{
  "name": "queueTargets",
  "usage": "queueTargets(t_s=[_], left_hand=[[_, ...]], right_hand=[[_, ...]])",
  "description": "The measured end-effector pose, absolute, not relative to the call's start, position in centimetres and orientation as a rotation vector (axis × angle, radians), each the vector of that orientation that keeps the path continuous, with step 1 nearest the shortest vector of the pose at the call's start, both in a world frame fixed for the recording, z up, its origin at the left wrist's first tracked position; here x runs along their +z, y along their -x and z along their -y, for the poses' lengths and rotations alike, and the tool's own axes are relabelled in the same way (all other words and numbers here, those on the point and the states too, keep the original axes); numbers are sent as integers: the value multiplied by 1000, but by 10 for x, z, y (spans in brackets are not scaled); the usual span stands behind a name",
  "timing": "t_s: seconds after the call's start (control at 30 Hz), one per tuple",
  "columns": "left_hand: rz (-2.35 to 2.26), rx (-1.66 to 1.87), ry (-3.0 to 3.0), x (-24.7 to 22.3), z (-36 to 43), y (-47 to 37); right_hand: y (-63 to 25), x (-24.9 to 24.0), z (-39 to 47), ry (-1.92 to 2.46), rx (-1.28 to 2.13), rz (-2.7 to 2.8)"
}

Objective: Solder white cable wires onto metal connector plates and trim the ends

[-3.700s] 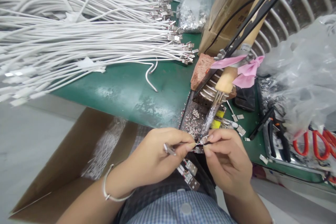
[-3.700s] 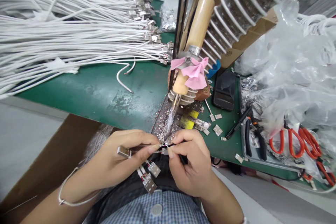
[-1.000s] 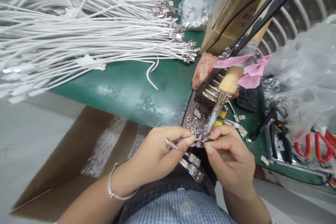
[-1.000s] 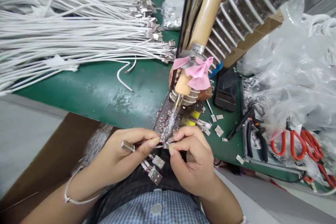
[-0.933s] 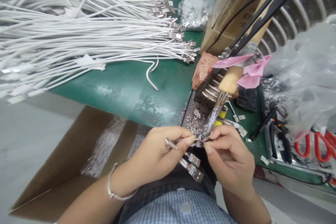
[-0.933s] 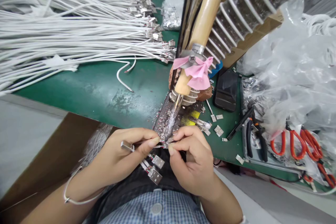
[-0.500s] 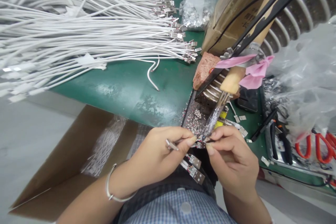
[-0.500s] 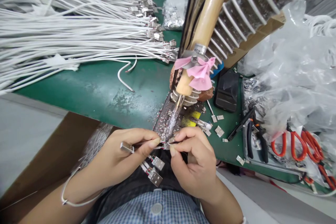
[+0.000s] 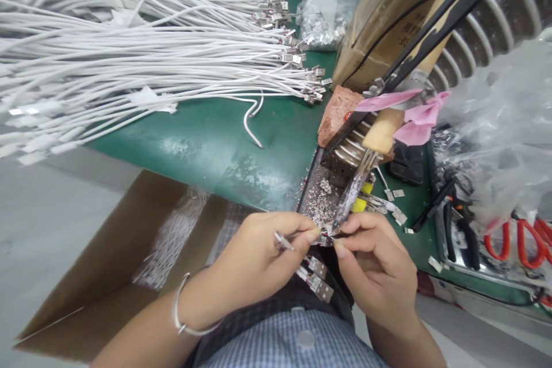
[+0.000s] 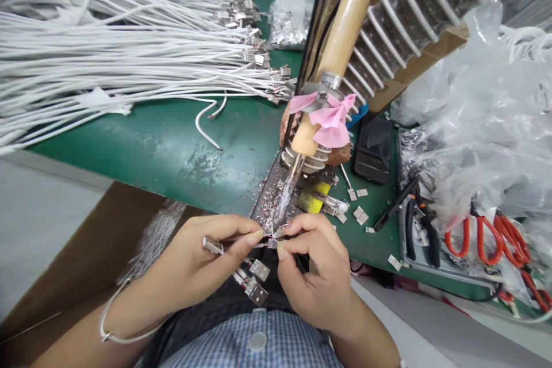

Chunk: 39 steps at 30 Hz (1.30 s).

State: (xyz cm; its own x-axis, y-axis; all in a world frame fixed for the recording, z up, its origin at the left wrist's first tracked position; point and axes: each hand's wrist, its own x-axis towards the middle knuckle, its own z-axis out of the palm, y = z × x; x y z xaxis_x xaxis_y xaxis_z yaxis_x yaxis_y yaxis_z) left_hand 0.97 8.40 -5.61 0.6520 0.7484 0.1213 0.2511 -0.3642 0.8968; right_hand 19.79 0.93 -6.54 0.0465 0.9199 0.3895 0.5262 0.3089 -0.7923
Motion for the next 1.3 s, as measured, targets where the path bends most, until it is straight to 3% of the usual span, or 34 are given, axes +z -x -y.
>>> queueTargets(t_s=[0.6, 1.3], left_hand=[[-533, 675, -1919, -61, -87, -8], [-585, 698, -1945, -65, -83, -10]], right_hand=[[-203, -67, -12, 1240, 794, 1521], [-205, -66, -9, 1283, 799, 1580]])
